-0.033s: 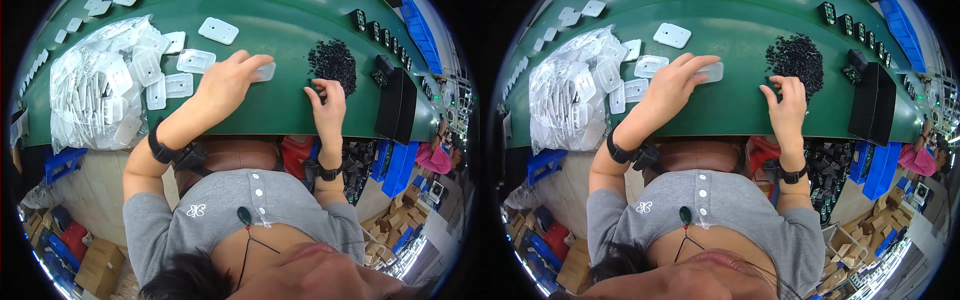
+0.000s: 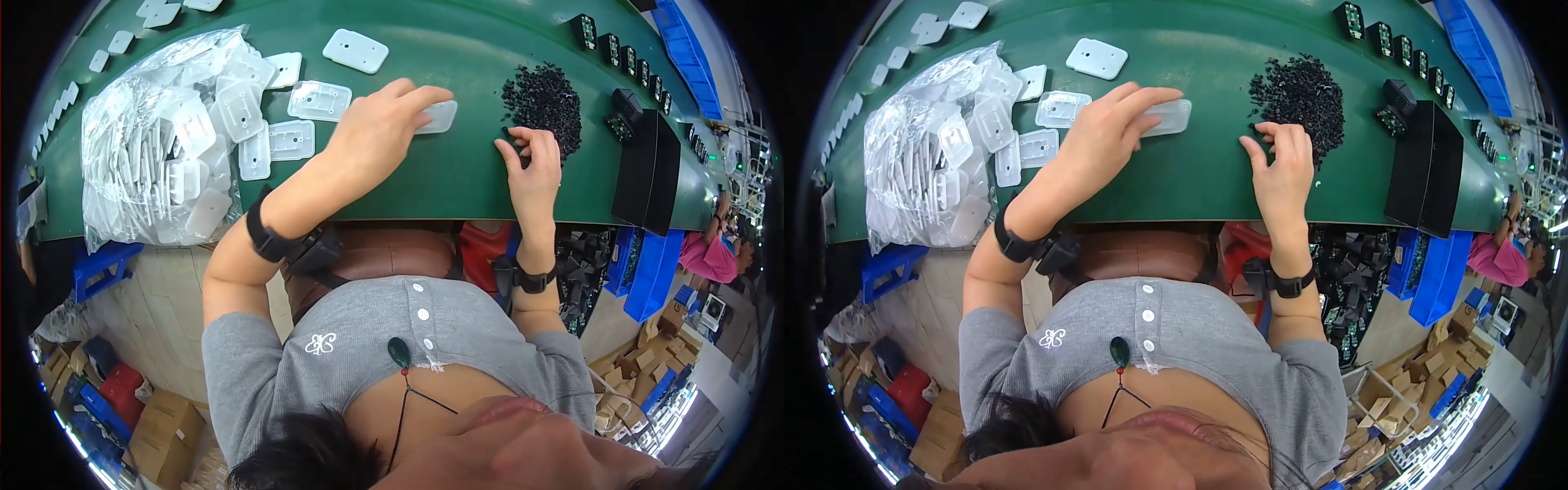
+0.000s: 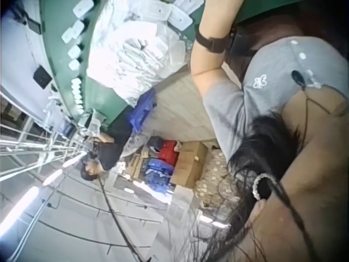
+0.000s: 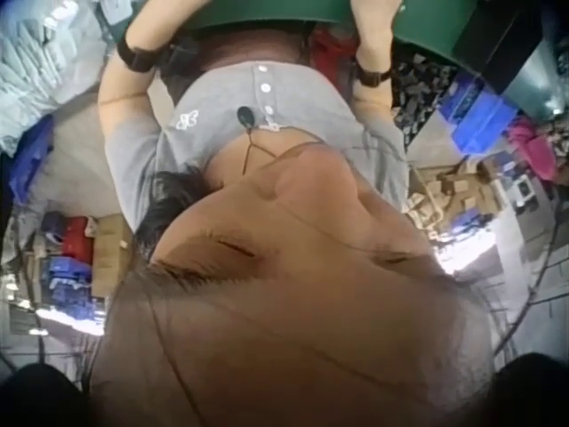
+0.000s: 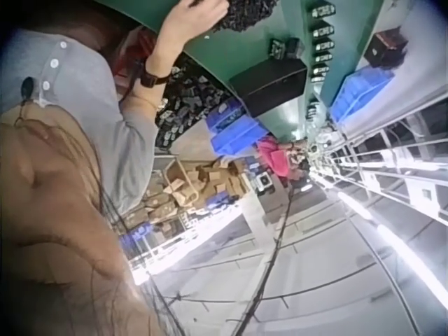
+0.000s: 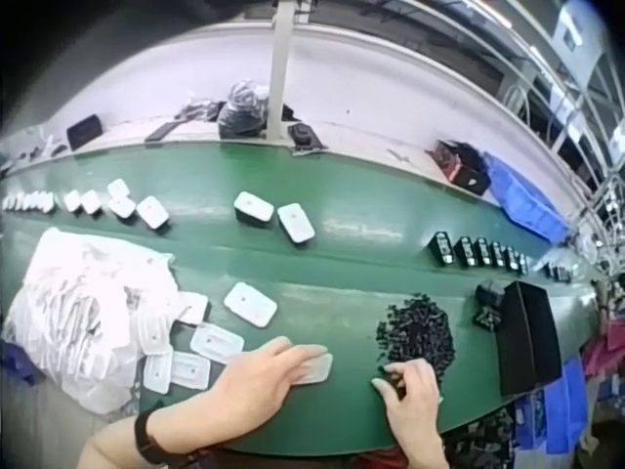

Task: Assembling small electronic casings by inserting internal components.

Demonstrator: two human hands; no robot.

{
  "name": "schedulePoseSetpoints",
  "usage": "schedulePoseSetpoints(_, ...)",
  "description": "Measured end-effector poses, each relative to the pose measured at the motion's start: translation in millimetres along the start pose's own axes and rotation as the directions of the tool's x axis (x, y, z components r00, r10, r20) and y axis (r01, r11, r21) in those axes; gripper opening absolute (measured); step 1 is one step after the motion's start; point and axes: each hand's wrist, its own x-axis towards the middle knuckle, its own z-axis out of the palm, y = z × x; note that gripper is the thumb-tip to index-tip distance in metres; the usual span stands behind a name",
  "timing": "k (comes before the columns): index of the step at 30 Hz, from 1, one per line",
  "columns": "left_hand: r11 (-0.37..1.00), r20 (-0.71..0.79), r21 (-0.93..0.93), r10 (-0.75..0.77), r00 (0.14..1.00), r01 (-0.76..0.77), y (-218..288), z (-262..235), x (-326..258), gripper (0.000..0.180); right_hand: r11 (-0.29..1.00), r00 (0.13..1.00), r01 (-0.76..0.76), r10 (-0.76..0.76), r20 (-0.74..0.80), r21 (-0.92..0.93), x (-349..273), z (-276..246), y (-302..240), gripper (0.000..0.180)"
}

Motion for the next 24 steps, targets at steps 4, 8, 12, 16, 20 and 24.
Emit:
schedulePoseSetpoints(4, 0.988, -0.100, -0.080, 0.125, 0.987, -0.133, -12.5, 22.2, 19.5, 0.026, 0.993, 0.992, 0.085, -0.093, -0.089, -0.088, 3.0, 13.1, 6.6, 0.007)
schedulePoseSetpoints(8, 0.958, -0.129, -0.284, 0.013, 0.992, -0.050, -16.9, 23.6, 20.1, 0.026, 0.960, 0.977, 0.193, -0.208, -0.054, -0.203, 10.9, 9.8, 5.3, 0.008)
schedulePoseSetpoints(12, 0.891, -0.236, -0.446, -0.022, 0.971, -0.088, -9.9, 19.6, 22.5, 0.032, 0.802, 0.966, -0.215, 0.091, 0.242, 0.558, 32.4, -4.3, -26.7, 0.010)
schedulePoseSetpoints(16, 0.908, -0.345, -0.345, 0.111, 0.932, -0.236, -14.2, 11.8, 22.4, 0.034, 0.555, 0.819, -0.470, -0.016, 0.574, 0.686, 76.6, -10.9, -56.5, 0.010)
schedulePoseSetpoints(20, 0.945, -0.395, -0.165, 0.200, 0.897, -0.283, -21.3, 3.9, 26.8, 0.031, 0.482, 0.733, -0.556, -0.099, 0.673, 0.677, 98.7, 4.7, -59.2, 0.013)
schedulePoseSetpoints(24, 0.955, -0.449, -0.033, 0.251, 0.858, -0.296, -26.9, -0.1, 30.1, 0.022, 0.322, 0.693, -0.649, -0.126, 0.710, 0.690, 99.2, 24.1, -52.3, 0.016)
